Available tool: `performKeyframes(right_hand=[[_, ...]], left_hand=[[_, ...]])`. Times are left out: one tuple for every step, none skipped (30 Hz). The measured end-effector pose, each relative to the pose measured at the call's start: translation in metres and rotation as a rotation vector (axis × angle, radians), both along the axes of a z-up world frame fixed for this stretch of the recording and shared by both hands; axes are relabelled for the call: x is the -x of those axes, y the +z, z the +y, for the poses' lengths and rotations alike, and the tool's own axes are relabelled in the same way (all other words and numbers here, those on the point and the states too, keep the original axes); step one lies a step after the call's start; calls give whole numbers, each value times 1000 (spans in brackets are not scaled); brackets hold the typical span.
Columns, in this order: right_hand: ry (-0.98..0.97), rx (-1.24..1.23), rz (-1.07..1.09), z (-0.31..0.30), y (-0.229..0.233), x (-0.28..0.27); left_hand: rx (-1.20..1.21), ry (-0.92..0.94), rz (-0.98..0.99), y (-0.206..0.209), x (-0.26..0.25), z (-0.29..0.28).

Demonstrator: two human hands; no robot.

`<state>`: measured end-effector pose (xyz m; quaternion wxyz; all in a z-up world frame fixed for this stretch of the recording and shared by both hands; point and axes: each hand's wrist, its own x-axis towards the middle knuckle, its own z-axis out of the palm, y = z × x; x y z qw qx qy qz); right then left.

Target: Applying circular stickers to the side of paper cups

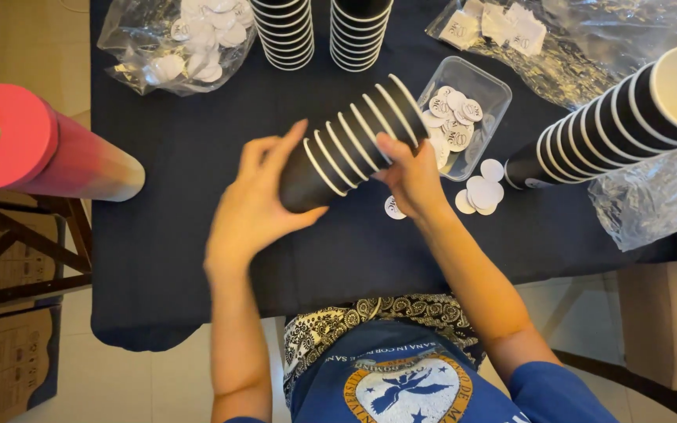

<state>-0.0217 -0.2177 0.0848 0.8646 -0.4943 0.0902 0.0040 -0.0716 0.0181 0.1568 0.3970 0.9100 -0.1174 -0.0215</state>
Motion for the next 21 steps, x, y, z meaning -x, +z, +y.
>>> performKeyframes(right_hand=[[4, -85, 33, 1, 9, 1], [8, -170, 66, 2, 17, 2], [10, -172, 71, 5, 12, 1], [-1, -98, 11, 7, 6, 0], [-13, -25, -53, 10, 2, -3], [-12, -26, -53, 13, 6, 2], [38, 245, -255, 16, 11, 7], [87, 516, -457, 19, 16, 13], [89, 517, -458, 24, 20, 18], [137, 449, -481, 29, 25, 22], [184, 381, -510, 35, 30, 25], [186, 380, -515, 34, 27, 20], [146, 386, -522, 32, 23, 18], [107, 392, -528, 29, 19, 16], [104, 394, -522, 30, 16, 13], [63, 372, -479, 31, 13, 11], [23, 349, -444, 31, 12, 6], [21, 349, -445, 32, 8, 6], [21, 136, -280, 33, 6, 3], [23, -76, -115, 33, 4, -1], [10, -74, -111, 33, -4, -6]], left_hand=[[-20, 53, 4, 1, 4, 9], [-40, 106, 8, 1, 8, 19], [-42, 108, 12, 0, 9, 20], [-49, 105, -74, -1, 11, 22], [-56, 101, -164, -2, 11, 23], [-57, 102, -163, -8, 10, 15], [-44, 91, -264, -14, 9, 7], [-31, 81, -364, -19, 9, 0], [-30, 82, -364, -29, 5, -9], [-11, 101, -475, -39, 1, -17], [7, 120, -591, -48, -4, -25], [6, 122, -596, -48, -8, -26], [4, 154, -657, -48, -11, -30], [2, 187, -718, -49, -14, -33], [3, 183, -712, -49, -12, -29], [61, 150, -653, -50, -11, -25], [118, 119, -601, -49, -12, -21], [118, 117, -602, -44, -3, -14], [194, 160, -425, -39, 2, -5], [268, 199, -245, -34, 7, 3], [270, 188, -239, -49, 4, 15]])
